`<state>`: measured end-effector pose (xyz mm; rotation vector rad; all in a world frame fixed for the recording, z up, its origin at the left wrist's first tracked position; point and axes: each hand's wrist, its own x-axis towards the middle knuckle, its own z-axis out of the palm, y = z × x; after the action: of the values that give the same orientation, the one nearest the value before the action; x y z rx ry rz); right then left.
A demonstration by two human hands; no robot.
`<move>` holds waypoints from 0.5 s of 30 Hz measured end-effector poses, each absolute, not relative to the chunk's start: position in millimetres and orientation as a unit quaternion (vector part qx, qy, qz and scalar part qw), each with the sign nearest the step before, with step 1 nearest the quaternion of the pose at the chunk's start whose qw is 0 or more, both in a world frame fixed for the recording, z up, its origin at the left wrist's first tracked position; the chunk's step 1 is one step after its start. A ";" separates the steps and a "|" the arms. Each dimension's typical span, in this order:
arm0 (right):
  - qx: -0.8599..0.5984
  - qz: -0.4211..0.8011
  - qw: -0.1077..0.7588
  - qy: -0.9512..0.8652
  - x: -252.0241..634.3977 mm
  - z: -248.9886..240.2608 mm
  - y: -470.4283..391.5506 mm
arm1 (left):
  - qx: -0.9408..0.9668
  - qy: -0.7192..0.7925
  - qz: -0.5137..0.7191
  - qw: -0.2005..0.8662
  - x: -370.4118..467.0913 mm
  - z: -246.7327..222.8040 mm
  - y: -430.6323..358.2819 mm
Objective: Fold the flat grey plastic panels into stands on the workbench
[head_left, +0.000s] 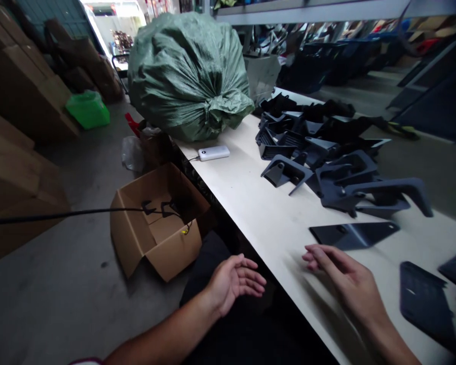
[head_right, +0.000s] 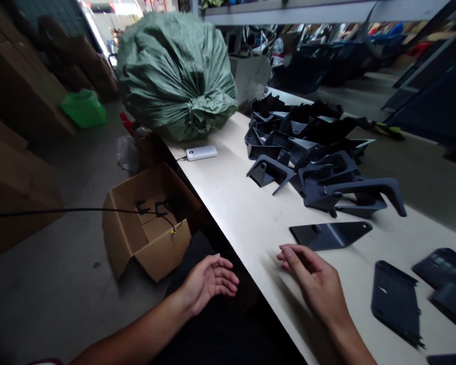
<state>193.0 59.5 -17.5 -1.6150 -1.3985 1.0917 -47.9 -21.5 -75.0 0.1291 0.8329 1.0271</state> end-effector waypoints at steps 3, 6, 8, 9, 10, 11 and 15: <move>-0.636 0.404 0.365 -0.547 194.5 -27.3 65.6 | 0.063 0.424 0.491 0.759 -55.2 -85.9 -25.4; -0.633 0.373 0.371 -0.568 196.0 -43.7 66.6 | 0.063 0.445 0.493 0.745 -63.1 -95.2 -26.9; -0.644 0.344 0.381 -0.567 197.4 -54.9 65.4 | 0.070 0.451 0.487 0.744 -66.5 -100.5 -26.1; -0.649 0.335 0.387 -0.563 198.1 -59.3 64.8 | 0.069 0.454 0.488 0.742 -67.5 -102.9 -25.1; -0.653 0.332 0.391 -0.557 198.8 -62.4 64.3 | 0.067 0.457 0.491 0.739 -68.3 -105.3 -23.9; -0.654 0.332 0.397 -0.552 199.3 -64.3 64.1 | 0.063 0.459 0.494 0.736 -68.8 -107.5 -22.3; -0.656 0.335 0.411 -0.538 200.0 -61.2 64.8 | 0.052 0.470 0.499 0.726 -71.0 -115.2 -15.2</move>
<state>200.0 64.8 -61.2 -1.6511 -1.3533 0.8433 -71.0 -15.2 -115.2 0.1139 1.0353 1.1012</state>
